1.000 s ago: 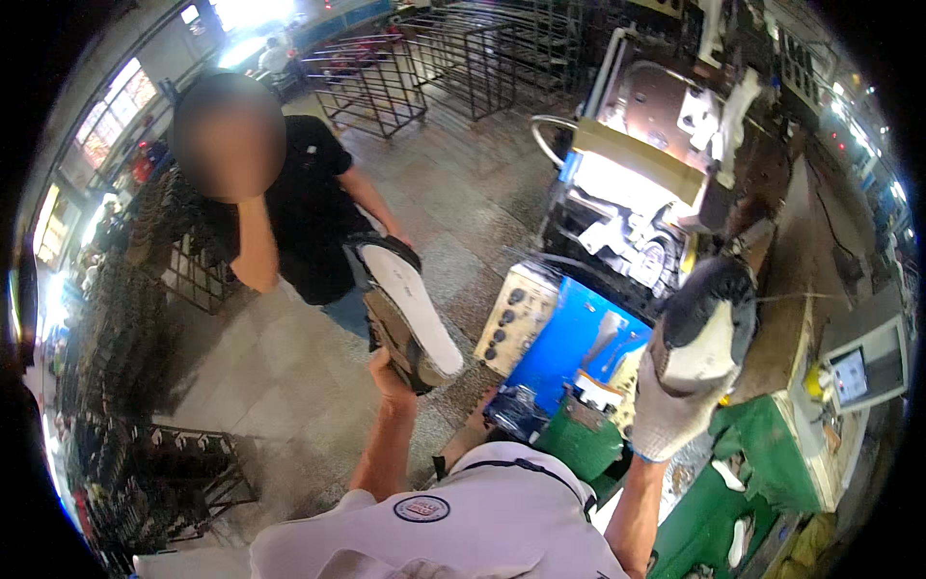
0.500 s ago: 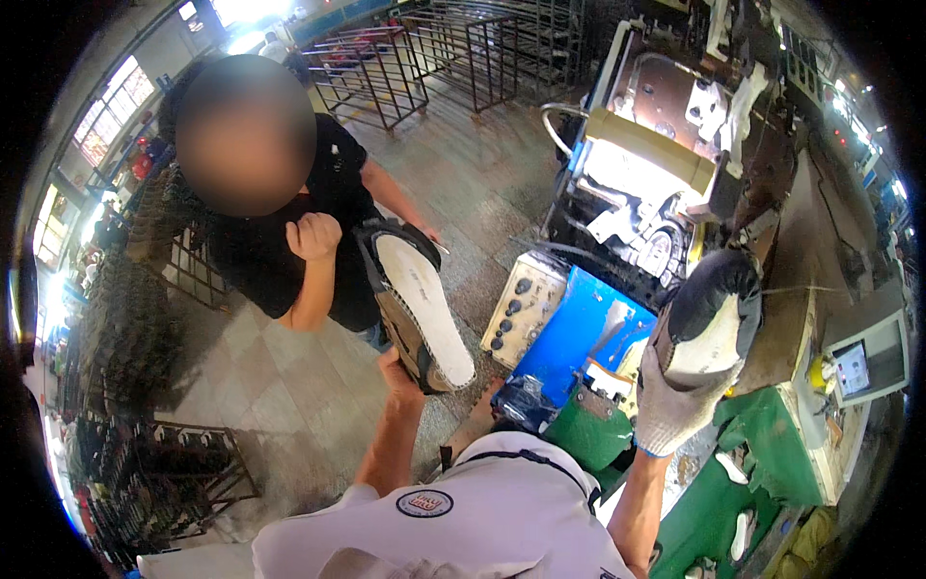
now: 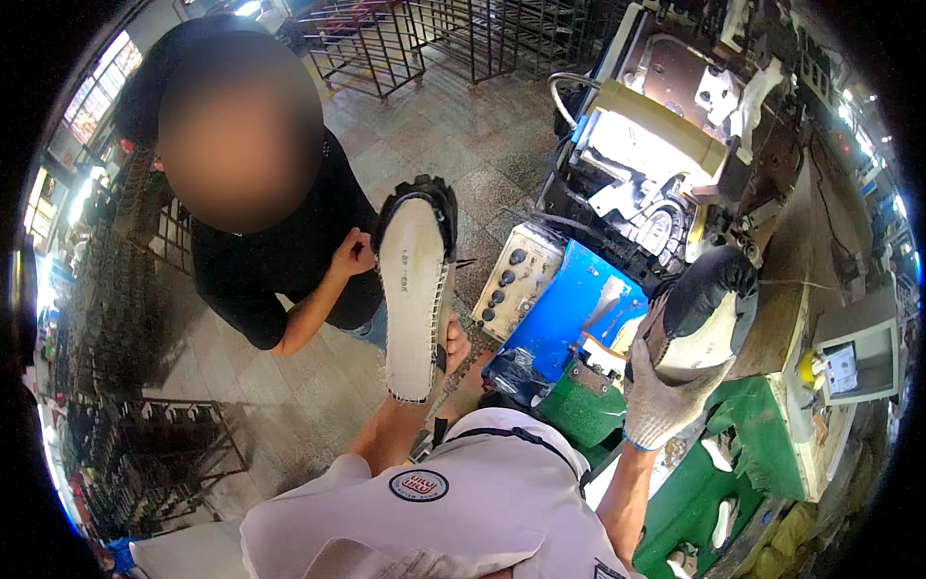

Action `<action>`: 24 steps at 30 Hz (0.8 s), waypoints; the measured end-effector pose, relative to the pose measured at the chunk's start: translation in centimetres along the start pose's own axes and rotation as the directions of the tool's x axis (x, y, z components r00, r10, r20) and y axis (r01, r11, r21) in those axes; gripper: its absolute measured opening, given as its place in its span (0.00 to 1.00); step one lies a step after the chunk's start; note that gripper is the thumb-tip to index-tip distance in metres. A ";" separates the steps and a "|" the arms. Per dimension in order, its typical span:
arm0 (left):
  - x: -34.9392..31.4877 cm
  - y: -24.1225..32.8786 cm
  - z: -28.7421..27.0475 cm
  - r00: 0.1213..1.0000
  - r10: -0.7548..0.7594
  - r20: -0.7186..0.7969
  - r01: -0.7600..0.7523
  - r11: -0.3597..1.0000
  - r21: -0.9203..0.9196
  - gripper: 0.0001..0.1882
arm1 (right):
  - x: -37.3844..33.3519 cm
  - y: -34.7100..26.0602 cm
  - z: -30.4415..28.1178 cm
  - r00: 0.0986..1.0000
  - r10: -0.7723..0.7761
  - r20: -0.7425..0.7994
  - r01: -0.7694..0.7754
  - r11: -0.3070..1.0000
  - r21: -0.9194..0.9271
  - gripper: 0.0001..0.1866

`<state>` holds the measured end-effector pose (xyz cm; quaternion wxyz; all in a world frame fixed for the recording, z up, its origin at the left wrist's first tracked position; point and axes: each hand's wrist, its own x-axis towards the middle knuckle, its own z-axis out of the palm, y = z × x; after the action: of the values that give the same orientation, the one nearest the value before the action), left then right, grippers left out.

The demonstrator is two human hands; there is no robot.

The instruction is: The person places a shoe upper onto a lasting machine, activates the machine to press and shape the material over the last, removes the shoe, and places it on a conveyor belt.

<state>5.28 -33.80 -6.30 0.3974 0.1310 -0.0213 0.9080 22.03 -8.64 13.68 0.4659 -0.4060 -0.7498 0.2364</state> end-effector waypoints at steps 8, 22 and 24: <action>1.3 -3.1 1.5 0.999 0.016 -0.029 -0.016 1.000 -0.005 0.35 | -0.6 0.8 -0.5 0.997 -0.073 0.018 0.074 0.997 -0.014 0.61; 1.7 -3.3 -0.4 0.998 -0.069 0.015 0.069 0.997 -0.032 0.32 | -1.0 -0.8 -0.8 0.999 -0.003 0.037 0.001 0.999 0.037 0.58; 1.7 -3.4 0.3 0.998 -0.058 -0.002 0.058 0.998 -0.022 0.31 | -1.1 -0.8 -0.8 0.999 0.008 0.046 -0.010 0.999 0.034 0.59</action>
<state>6.66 -30.29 -5.78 0.4249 0.1260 -0.0268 0.8960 22.71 -10.05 14.05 0.4543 -0.3959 -0.7542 0.2607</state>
